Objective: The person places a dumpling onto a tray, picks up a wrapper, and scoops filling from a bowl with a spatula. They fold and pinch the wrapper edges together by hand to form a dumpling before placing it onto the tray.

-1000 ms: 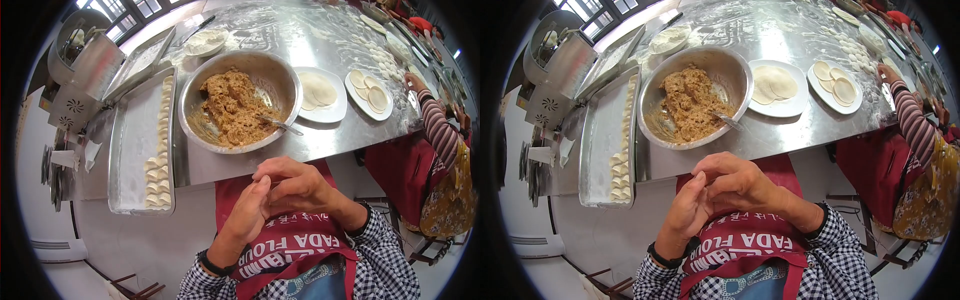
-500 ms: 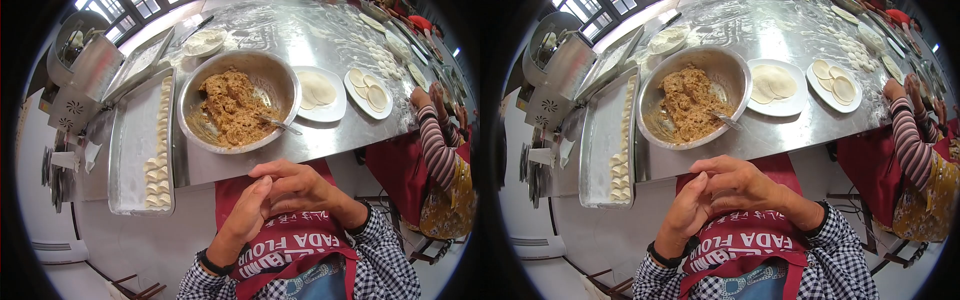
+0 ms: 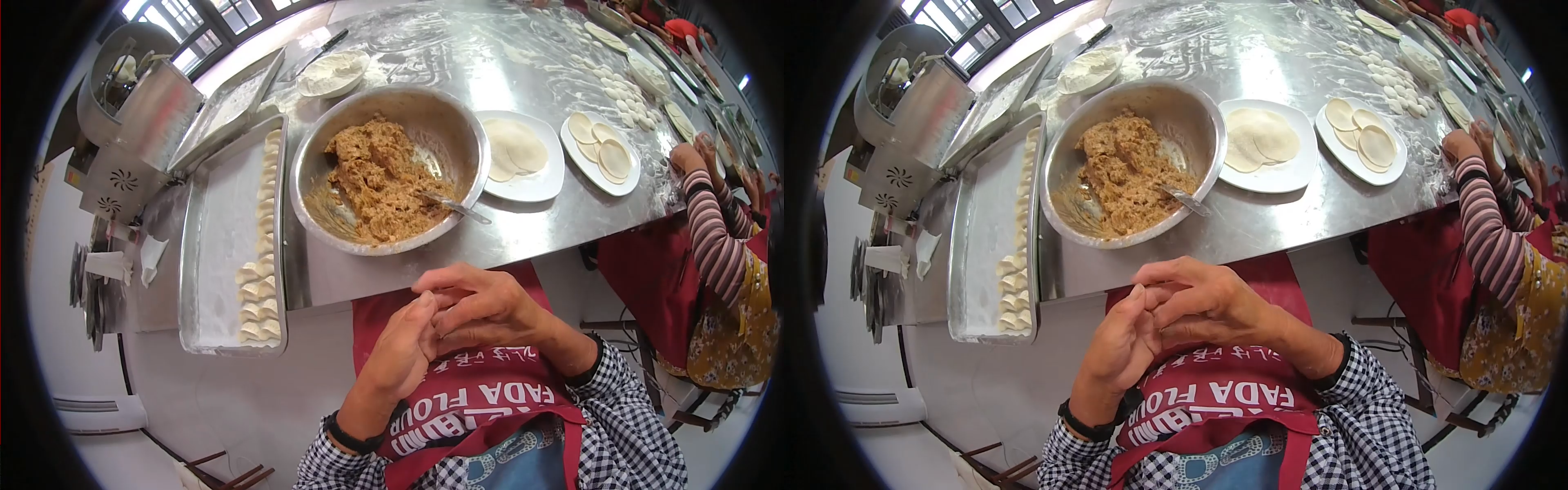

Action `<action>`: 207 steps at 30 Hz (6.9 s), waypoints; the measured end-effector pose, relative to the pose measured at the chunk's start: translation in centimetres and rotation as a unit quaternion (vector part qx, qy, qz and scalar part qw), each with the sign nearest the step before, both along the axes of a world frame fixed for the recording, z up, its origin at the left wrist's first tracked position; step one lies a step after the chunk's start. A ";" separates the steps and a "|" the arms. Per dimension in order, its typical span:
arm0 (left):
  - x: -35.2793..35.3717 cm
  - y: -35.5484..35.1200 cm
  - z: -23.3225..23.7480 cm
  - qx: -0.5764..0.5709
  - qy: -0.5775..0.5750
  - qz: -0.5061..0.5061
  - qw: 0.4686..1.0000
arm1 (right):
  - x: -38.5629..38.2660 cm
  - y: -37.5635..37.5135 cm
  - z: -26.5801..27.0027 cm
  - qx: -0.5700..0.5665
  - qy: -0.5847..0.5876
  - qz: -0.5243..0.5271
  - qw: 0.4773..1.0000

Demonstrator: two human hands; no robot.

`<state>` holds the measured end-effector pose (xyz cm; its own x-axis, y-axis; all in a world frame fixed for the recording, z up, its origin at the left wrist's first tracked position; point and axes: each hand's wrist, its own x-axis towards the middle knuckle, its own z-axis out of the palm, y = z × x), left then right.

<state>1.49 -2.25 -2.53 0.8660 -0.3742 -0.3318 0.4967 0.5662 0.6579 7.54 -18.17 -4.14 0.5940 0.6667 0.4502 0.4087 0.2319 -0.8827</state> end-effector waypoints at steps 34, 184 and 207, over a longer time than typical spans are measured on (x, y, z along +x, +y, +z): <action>0.5 -0.5 1.6 -0.080 -0.023 0.081 0.993 | -0.3 2.0 0.4 0.137 -0.070 -0.161 0.975; 9.4 30.2 -4.9 0.738 -0.116 0.090 0.659 | 1.2 4.6 -2.9 -0.164 0.005 0.004 0.986; -0.3 23.2 3.6 0.492 -0.127 0.228 0.830 | 10.8 -13.2 1.4 -0.177 0.204 -0.304 0.913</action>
